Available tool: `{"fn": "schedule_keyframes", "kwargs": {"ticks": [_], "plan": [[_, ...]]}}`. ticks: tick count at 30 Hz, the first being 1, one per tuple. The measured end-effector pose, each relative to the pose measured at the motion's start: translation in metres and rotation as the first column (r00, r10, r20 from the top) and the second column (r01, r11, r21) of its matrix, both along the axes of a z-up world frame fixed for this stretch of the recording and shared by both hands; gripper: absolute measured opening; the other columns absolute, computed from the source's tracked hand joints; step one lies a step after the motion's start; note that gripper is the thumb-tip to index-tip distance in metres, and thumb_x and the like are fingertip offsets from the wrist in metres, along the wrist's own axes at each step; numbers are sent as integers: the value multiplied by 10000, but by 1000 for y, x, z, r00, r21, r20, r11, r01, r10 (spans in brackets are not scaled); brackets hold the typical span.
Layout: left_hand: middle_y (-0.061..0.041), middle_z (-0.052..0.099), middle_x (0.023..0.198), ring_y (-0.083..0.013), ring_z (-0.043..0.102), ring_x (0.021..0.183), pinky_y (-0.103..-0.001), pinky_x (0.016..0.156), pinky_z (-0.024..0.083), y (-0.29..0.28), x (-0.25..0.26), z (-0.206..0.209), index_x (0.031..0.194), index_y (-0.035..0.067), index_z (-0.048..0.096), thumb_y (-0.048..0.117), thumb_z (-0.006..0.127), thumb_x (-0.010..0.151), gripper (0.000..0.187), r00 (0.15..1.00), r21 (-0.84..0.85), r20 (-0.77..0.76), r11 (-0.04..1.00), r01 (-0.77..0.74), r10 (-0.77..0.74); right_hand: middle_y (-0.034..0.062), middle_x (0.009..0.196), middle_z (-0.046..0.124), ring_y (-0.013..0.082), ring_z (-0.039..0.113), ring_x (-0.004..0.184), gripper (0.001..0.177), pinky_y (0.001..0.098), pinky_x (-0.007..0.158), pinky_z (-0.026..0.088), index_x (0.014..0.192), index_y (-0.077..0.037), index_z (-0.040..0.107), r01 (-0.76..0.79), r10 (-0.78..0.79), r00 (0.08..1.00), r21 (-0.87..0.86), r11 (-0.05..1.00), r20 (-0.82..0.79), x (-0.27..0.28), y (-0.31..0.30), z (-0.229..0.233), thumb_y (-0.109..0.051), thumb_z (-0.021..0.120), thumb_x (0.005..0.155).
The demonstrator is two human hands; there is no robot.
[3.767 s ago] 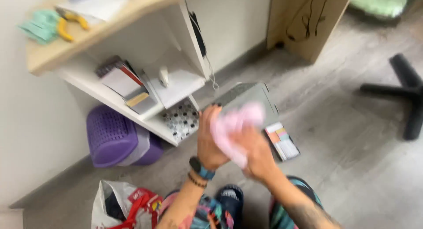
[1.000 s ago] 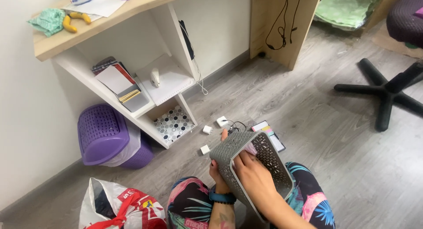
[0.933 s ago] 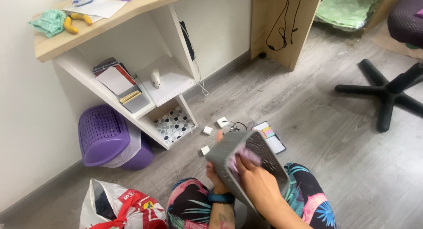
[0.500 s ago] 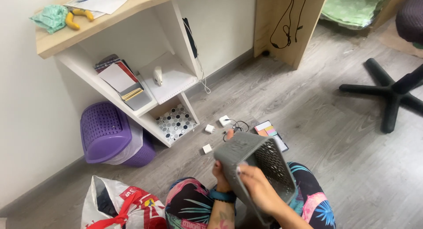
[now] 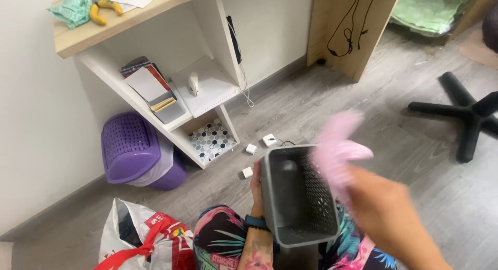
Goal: Cleaning a storage box and electronic power adapters with a cloth and cleaning spray.
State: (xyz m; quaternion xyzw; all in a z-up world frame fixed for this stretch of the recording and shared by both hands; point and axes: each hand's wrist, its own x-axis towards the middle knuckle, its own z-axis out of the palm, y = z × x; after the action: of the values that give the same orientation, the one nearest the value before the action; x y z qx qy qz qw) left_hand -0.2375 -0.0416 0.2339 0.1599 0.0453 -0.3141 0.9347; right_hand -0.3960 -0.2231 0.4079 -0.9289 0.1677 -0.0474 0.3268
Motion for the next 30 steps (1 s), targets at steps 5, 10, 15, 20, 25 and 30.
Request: {"fn": "schedule_keyframes", "kwargs": {"ticks": [5,10,15,20,25,30], "plan": [[-198,695,1172,-250,727,947,-368,815,627,4,14,-76,1355,-49,595,477,435,1110,602,987,102,162,995,-13,-3,148,1125,720,302,640,1086,458,426,983,502,1215,-5,655,-339,580,812,-759,556,62,57,40,-51,-174,562,799],[-193,721,1079,-225,745,819,-303,692,616,4,0,-24,1352,-101,583,435,500,1199,564,934,-106,346,993,-58,92,163,1049,677,334,623,1082,220,459,908,490,992,-35,711,-694,526,705,-616,374,-476,63,51,-71,-173,551,932],[-169,749,1075,-186,767,885,-282,763,634,7,-17,79,1492,-18,385,427,557,889,770,1000,120,14,992,-29,27,179,881,732,320,713,879,193,396,777,557,968,-51,739,-738,767,641,245,629,-38,47,22,-98,-82,598,840],[-162,692,1153,-172,702,907,-284,764,605,12,0,-15,1648,-68,284,387,582,1054,806,947,-112,321,993,43,-5,136,945,738,243,703,874,207,379,792,550,1055,-10,694,-95,337,938,876,474,-80,12,24,-174,-98,576,910],[-165,688,1191,-171,698,916,-277,751,608,9,-9,-17,1615,-45,298,423,598,1006,825,959,-36,281,999,34,-22,174,1121,763,240,719,980,465,380,888,550,1191,86,683,95,65,994,987,-128,-87,-4,20,-118,-292,541,960],[-154,423,1703,-257,602,1244,-413,1015,491,-1,-25,13,1595,-15,443,577,632,999,861,564,417,825,720,-554,-43,76,1090,760,194,723,984,377,366,876,571,1223,-149,694,123,-119,986,990,64,-115,6,18,-112,-142,647,849]]}}
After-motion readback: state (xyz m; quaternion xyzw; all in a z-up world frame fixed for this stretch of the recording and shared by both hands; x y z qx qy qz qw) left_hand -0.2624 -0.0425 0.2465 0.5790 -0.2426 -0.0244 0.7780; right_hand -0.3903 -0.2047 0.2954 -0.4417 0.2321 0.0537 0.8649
